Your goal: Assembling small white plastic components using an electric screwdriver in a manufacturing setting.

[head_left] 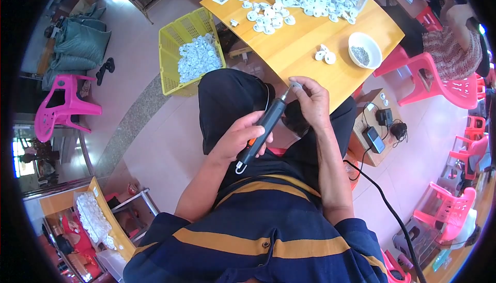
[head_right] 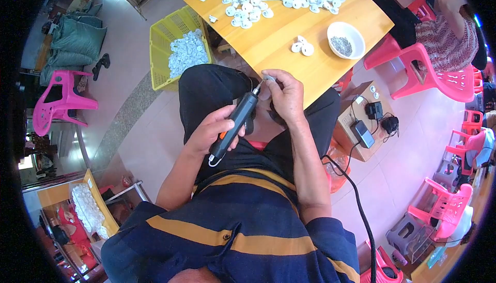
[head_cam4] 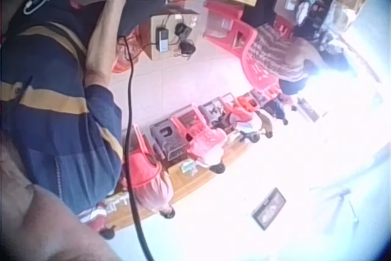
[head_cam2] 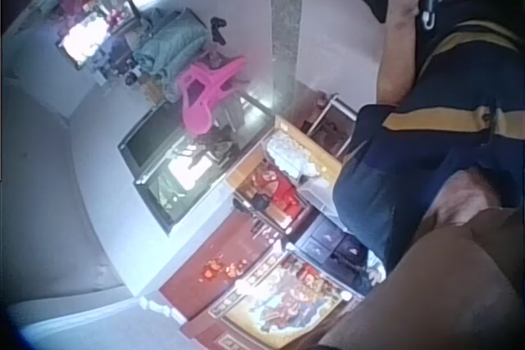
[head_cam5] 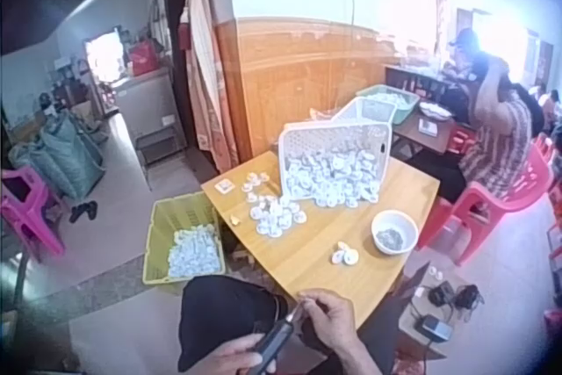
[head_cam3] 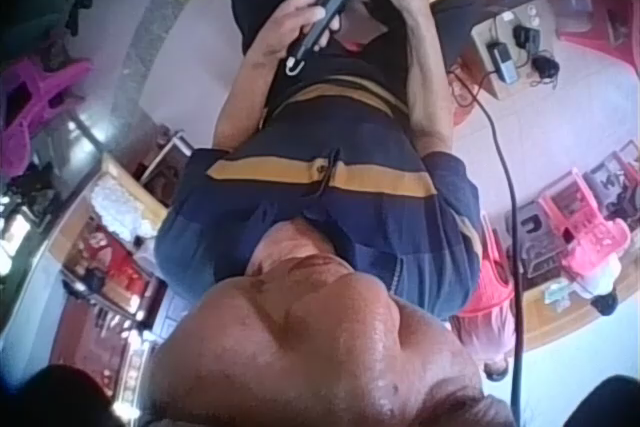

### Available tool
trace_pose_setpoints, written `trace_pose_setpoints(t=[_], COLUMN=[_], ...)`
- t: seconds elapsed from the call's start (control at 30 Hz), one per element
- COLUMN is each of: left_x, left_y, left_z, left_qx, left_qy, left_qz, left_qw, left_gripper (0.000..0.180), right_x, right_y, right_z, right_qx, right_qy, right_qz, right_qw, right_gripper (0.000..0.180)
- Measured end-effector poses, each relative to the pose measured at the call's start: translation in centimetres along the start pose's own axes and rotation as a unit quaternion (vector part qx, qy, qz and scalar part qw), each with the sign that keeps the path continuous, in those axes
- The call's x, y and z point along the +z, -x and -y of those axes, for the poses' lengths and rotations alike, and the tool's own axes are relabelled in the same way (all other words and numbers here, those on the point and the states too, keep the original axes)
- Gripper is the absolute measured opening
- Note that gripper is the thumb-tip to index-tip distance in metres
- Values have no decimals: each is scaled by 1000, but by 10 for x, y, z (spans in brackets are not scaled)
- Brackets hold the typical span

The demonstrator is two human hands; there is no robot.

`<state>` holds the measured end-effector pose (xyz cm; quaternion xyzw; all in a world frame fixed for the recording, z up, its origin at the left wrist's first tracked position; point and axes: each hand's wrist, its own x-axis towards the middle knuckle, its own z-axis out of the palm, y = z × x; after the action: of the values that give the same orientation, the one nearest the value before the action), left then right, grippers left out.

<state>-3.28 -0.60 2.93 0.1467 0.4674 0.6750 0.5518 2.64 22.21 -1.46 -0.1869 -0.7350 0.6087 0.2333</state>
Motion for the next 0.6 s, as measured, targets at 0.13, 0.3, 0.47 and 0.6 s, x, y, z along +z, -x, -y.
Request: trace_pose_setpoints(t=[0.13, 0.3, 0.47, 0.6], left_x=[-1, 0, 6, 7], left_y=[-1, -1, -3, -6], left_z=[1, 5, 13, 19], left_qx=[0, 1, -4, 6], left_qy=[-8, 20, 48, 63], left_qz=[11, 2, -10, 2], left_qw=[1000, 1000, 999, 998], left_gripper=[48, 45, 41, 48], right_x=[-1, 0, 1, 0], right_y=[0, 0, 0, -1], right_z=[5, 6, 13, 9], right_qx=[48, 55, 81, 93], right_qy=[-33, -36, -61, -83], right_qz=[8, 8, -3, -4], right_qw=[998, 998, 995, 992], right_gripper=[19, 19, 19, 19])
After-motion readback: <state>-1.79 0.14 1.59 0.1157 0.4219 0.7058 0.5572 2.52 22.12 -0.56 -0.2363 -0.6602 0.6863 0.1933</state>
